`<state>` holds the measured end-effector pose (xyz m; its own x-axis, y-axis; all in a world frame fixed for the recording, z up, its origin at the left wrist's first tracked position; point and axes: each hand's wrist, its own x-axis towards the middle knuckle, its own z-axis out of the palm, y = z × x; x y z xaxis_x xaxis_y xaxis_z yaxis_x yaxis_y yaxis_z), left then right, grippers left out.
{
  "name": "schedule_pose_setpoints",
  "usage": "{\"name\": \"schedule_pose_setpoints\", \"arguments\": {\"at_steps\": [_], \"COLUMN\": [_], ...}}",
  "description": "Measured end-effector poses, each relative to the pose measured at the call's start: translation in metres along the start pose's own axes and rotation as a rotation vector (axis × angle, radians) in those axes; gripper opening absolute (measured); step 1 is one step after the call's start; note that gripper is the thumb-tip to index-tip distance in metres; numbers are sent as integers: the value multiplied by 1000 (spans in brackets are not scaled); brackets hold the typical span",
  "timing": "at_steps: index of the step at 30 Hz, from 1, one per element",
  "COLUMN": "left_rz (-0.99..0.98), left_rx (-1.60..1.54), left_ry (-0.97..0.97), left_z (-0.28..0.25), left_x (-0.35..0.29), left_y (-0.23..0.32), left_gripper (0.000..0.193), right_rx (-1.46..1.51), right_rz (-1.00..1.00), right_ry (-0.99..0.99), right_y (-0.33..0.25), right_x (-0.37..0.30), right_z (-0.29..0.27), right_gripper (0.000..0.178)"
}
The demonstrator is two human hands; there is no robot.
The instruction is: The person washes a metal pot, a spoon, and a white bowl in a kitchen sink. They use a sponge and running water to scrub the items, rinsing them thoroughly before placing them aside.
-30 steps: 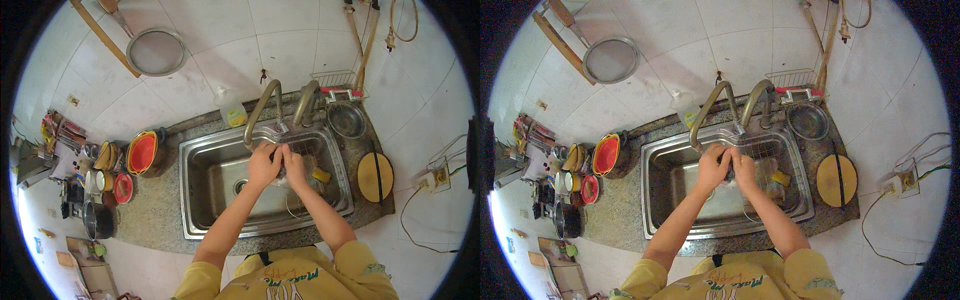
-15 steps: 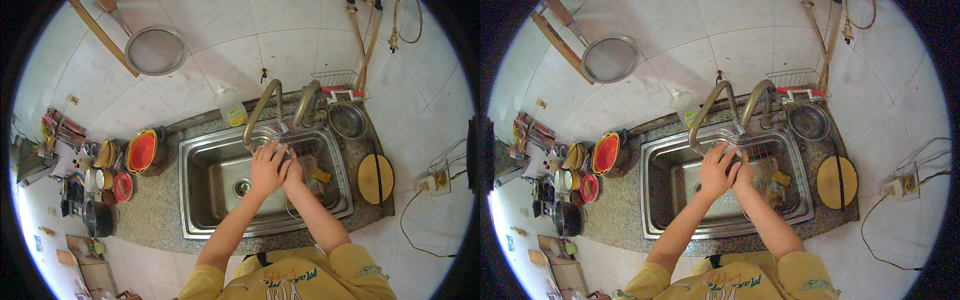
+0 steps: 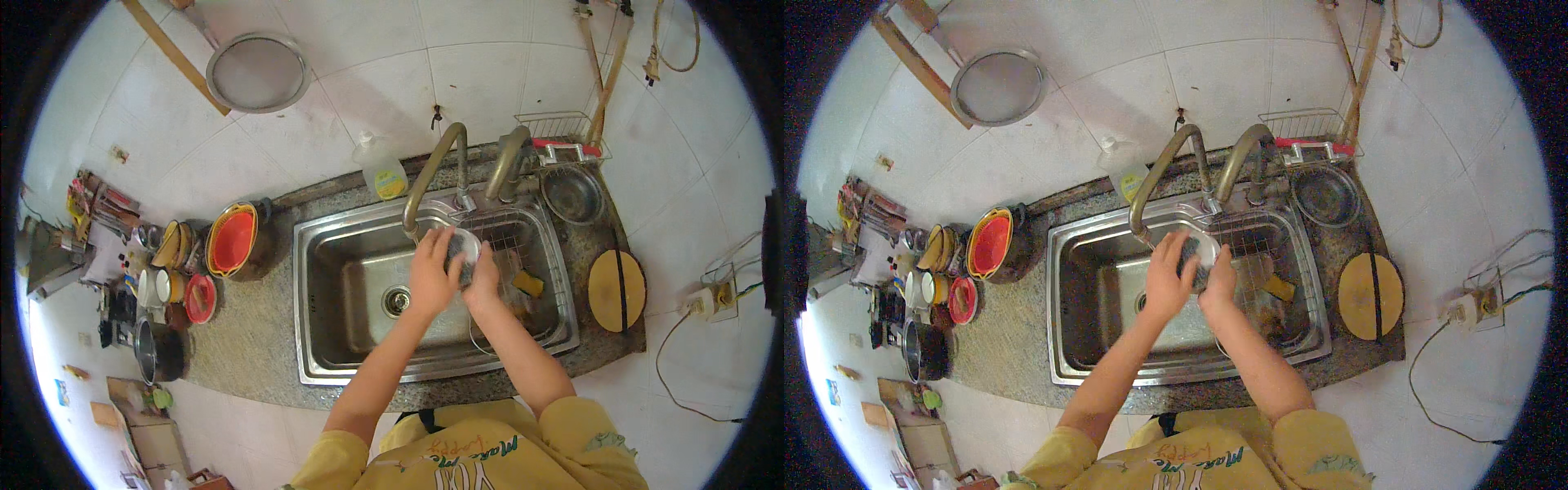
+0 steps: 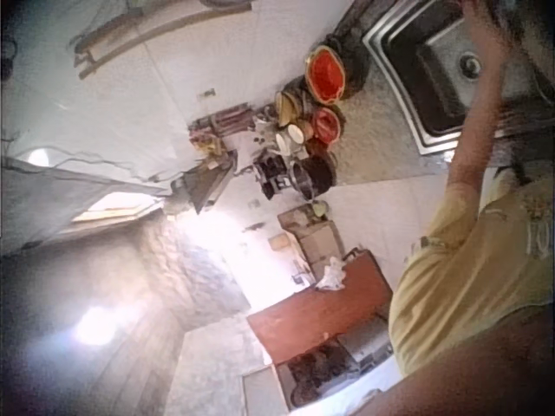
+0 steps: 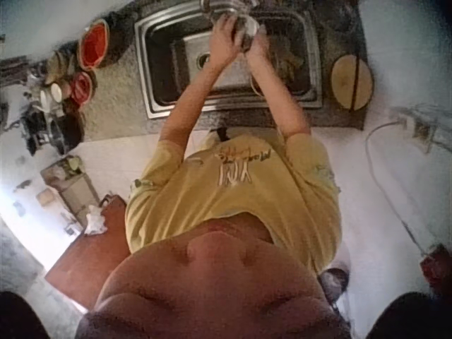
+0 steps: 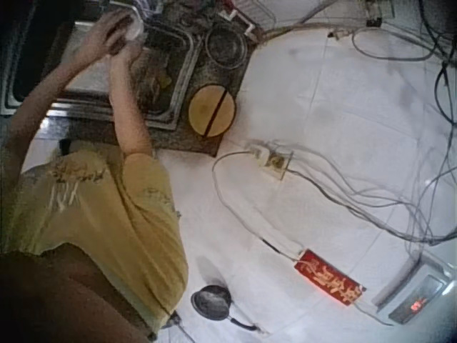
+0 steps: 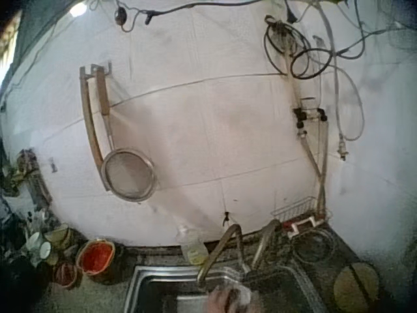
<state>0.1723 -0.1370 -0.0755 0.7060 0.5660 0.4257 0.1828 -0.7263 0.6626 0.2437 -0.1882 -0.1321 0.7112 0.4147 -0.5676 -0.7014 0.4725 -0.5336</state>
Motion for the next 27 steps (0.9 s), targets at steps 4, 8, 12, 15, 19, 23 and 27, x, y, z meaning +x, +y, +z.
{"name": "schedule_pose_setpoints", "arguments": {"at_steps": [4, 8, 12, 15, 19, 23, 27], "left_rz": [-508, -321, 131, -38, -500, 81, 18], "left_rx": [-227, -82, 356, 89, 104, 97, 159], "left_ry": [-47, 83, 77, -14, -37, -53, -222], "left_z": [-6, 1, 3, 4, -5, -1, 0], "left_x": [15, -5, -8, 19, 36, 22, 17], "left_y": [-34, -31, 22, -9, -34, -11, -58], "left_gripper": [33, 35, 36, 29, 27, 26, 32], "right_rx": [-184, -98, -189, -645, -1003, -1156, -1024], "right_rz": [-15, -43, -142, -262, -496, -587, -483], "right_ry": [35, 104, 30, -21, -72, -100, -120], "right_y": [-12, -10, 2, 4, -13, -16, -21], "right_x": [-7, -16, -5, 6, -29, -20, -23], "right_z": [15, 22, 10, -4, 18, 16, 14], "right_gripper": [38, 42, 43, 49, 57, 64, 58]}}
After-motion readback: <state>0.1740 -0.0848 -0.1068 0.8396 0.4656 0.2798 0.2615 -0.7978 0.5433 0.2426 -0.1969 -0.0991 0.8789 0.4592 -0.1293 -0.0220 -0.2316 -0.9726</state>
